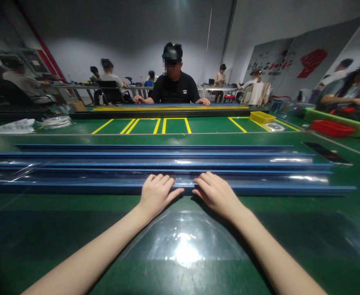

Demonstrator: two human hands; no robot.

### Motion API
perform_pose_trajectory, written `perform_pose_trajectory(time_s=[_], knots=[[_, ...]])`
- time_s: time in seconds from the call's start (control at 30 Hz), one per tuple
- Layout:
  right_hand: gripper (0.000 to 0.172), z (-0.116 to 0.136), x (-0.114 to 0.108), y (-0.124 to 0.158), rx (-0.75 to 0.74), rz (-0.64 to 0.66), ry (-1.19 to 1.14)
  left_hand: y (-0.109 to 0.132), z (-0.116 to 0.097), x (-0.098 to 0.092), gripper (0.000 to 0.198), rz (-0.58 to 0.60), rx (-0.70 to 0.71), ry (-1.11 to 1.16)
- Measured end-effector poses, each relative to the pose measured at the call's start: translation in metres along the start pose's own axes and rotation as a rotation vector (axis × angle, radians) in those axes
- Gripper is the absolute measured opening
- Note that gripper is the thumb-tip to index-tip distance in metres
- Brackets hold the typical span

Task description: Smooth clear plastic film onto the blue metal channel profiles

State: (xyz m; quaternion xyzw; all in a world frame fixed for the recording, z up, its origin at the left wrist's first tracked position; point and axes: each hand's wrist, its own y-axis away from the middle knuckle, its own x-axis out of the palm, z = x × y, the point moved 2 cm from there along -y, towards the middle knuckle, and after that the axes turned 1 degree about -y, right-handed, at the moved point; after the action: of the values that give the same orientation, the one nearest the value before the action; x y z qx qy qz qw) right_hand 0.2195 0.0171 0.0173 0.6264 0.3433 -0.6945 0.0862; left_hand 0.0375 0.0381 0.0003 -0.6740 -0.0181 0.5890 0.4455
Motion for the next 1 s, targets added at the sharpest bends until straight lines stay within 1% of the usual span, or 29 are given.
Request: perform_pose_trajectory(time_s=[0.1,0.2,0.37,0.47,0.57,0.67,0.77,0.87,1.0], knots=[[0.020,0.008,-0.001,-0.005,0.020,0.014,0.024,0.000,0.000,-0.001,0.038,0.008,-0.001,0.001],[0.019,0.011,-0.003,-0.008,0.038,0.049,0.072,0.000,0.000,-0.002,0.038,0.019,0.000,0.008],[0.015,0.009,-0.008,-0.012,0.037,0.124,0.145,-0.001,0.000,-0.003,0.031,0.033,0.024,0.073],[0.013,0.005,-0.012,-0.011,0.064,0.159,0.135,0.000,0.000,-0.003,0.026,0.007,0.076,0.143],[0.013,-0.005,-0.017,-0.007,0.105,0.204,0.112,0.001,-0.001,-0.004,0.028,-0.061,0.146,0.177],[0.013,-0.020,-0.023,0.002,0.153,0.238,0.106,0.001,-0.001,-0.006,0.030,-0.111,0.126,0.124],[0.013,-0.038,-0.028,0.014,0.227,0.254,0.114,0.001,0.000,-0.005,0.033,-0.089,0.060,0.060],[0.014,-0.055,-0.031,0.026,0.306,0.261,0.125,0.001,0.000,-0.004,0.034,-0.049,0.029,0.018],[0.014,-0.066,-0.033,0.033,0.353,0.235,0.156,0.000,0.000,-0.002,0.036,-0.017,0.010,-0.013]])
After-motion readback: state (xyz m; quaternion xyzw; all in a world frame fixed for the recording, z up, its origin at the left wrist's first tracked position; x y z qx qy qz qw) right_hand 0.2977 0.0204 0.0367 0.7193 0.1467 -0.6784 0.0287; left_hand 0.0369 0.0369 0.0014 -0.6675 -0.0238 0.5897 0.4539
